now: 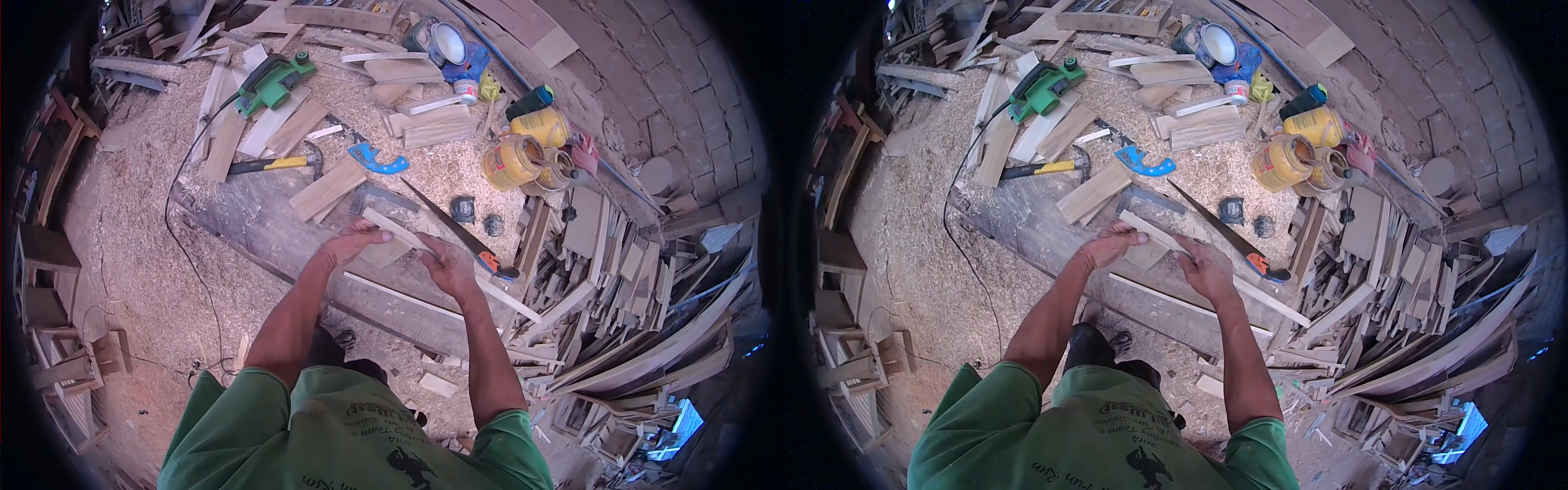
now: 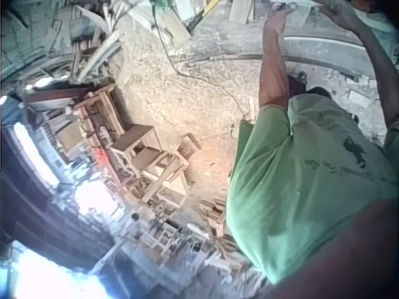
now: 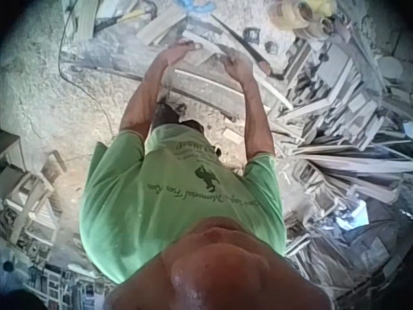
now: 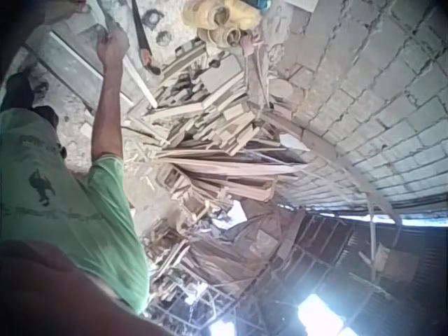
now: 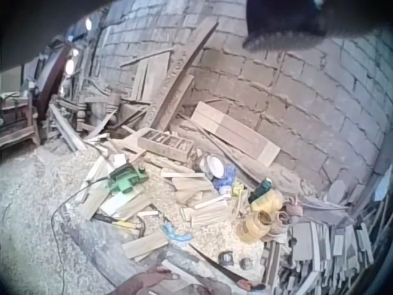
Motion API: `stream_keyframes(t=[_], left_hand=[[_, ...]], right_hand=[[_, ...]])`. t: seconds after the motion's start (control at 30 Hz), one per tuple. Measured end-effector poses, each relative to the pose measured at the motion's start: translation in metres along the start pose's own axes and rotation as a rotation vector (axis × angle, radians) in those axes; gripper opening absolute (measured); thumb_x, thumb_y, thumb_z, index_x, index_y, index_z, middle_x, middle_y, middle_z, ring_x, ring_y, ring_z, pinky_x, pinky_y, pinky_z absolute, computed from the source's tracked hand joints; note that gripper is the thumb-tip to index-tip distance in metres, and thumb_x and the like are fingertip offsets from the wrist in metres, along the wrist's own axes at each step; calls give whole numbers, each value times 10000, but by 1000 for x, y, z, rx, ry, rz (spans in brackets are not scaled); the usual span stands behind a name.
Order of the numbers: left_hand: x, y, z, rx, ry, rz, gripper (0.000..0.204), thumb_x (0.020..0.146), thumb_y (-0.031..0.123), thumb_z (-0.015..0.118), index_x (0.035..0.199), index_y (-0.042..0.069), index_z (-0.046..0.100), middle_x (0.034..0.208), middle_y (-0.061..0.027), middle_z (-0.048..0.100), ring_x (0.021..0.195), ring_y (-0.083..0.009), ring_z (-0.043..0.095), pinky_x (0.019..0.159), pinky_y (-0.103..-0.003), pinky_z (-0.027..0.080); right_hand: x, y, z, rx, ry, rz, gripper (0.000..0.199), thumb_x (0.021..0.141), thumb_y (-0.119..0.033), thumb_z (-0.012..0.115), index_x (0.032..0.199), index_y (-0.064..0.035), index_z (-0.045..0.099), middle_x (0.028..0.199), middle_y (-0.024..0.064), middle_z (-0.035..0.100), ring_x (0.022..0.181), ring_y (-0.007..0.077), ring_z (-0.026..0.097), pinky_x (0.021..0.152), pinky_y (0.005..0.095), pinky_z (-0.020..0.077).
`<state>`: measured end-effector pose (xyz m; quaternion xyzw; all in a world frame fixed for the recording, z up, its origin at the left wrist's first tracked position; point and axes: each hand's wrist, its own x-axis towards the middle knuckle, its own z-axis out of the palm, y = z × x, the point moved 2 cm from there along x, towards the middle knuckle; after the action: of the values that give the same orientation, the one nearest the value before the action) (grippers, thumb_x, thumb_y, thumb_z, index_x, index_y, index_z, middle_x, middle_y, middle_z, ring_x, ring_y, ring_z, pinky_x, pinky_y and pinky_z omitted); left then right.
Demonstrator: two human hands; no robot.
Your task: The person cuts a wooden plank with a hand saw, measures and marks it with a pencil and square, and then hammers nails into the pieces to assemble a wooden frame. The person works on a cluttered workshop floor, handling various tools and wood scraps.
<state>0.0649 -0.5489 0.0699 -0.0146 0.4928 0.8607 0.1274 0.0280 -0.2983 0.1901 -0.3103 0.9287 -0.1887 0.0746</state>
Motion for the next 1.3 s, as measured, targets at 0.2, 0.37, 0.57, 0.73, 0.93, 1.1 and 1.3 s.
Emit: stream_keyframes(t=[0.2,0.37,0.57,0.73,0.93,1.1,1.3], left_hand=[[-1,3,-2,129,-12,20,366,1015,227,841,1354,103,780,1265,28,783,1152,-106,688,1029,-323,544],[-5,8,-3,312,43,5,470,989,405,862,1363,131,780,1196,61,768,1070,-78,636,940,-313,526],[-6,0,-17,292,44,-93,364,955,285,914,1267,127,814,1144,44,797,994,-90,686,853,-311,558],[-4,1,-22,313,-6,-53,400,921,309,944,1246,112,819,1111,26,795,1010,-97,671,870,-313,549],[-15,18,-18,429,-68,-192,490,973,299,886,1398,94,753,1314,-11,779,1194,-149,685,1088,-346,541],[-22,34,-17,421,-273,-182,542,1001,315,855,1475,93,715,1349,-62,775,1264,-178,673,1132,-347,527],[24,102,-92,534,-538,-180,507,1049,256,775,1518,90,680,1482,-92,721,1420,-218,622,1190,-373,503]], right_hand=[[-1,-4,-2,-33,16,-42,433,1042,-411,697,1441,-243,722,1190,122,780,1035,374,761,861,502,609],[-1,-22,-9,-49,107,-57,396,1027,-412,707,1363,-205,730,1063,126,742,973,368,757,810,516,608],[6,-32,-10,-77,42,-57,326,1024,-414,713,1240,-170,721,1047,120,735,973,376,759,788,533,607],[9,-34,-8,-98,32,-108,312,1014,-356,724,1262,-167,709,1067,121,750,927,384,749,760,532,587],[-3,-43,-4,-163,-2,-28,376,998,-363,737,1329,-185,729,1103,134,765,979,374,759,802,517,606],[-10,-60,-6,-135,47,-36,350,1011,-340,723,1314,-166,707,1100,119,756,972,372,760,819,498,619],[-4,-79,-12,-183,-29,90,318,1007,-281,714,1301,-160,710,1122,94,757,1014,341,748,872,469,620]])
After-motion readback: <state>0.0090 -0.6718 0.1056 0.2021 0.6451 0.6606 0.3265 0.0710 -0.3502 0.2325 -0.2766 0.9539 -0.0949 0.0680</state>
